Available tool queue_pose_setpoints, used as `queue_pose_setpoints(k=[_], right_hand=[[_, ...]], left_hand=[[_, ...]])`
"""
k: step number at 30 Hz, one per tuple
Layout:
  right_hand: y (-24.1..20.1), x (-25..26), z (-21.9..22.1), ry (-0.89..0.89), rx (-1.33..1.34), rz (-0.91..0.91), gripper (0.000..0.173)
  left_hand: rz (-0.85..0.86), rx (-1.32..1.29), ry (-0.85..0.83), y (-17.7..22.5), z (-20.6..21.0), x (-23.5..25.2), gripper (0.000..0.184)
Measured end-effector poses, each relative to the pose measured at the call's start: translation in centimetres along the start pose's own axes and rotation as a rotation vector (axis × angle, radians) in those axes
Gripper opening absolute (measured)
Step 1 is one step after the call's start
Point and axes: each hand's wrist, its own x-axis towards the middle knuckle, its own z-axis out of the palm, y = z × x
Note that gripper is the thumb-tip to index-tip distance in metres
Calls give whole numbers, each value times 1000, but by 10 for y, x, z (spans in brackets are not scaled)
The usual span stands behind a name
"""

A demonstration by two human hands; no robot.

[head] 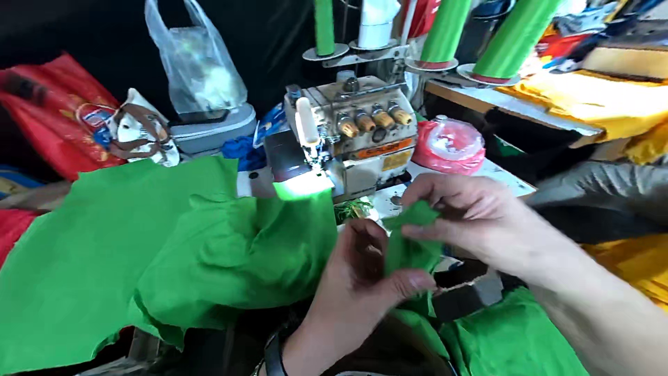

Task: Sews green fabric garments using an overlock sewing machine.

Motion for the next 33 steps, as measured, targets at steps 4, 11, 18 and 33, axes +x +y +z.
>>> queue_pose_setpoints(k=[4,11,18,33], right_hand=[[-19,28,-10,105,40,-98,9],[4,40,-26,414,102,-137,19],[26,38,42,216,416,177,23],[93,58,101,385,205,182,17]], left_hand=[[-158,-48,-257,-8,-2,-33,21],[-217,-111,-43,22,-56,-83,21],[-73,853,577,156,-140,-60,17],[156,1205,-218,19,-135,98,41]])
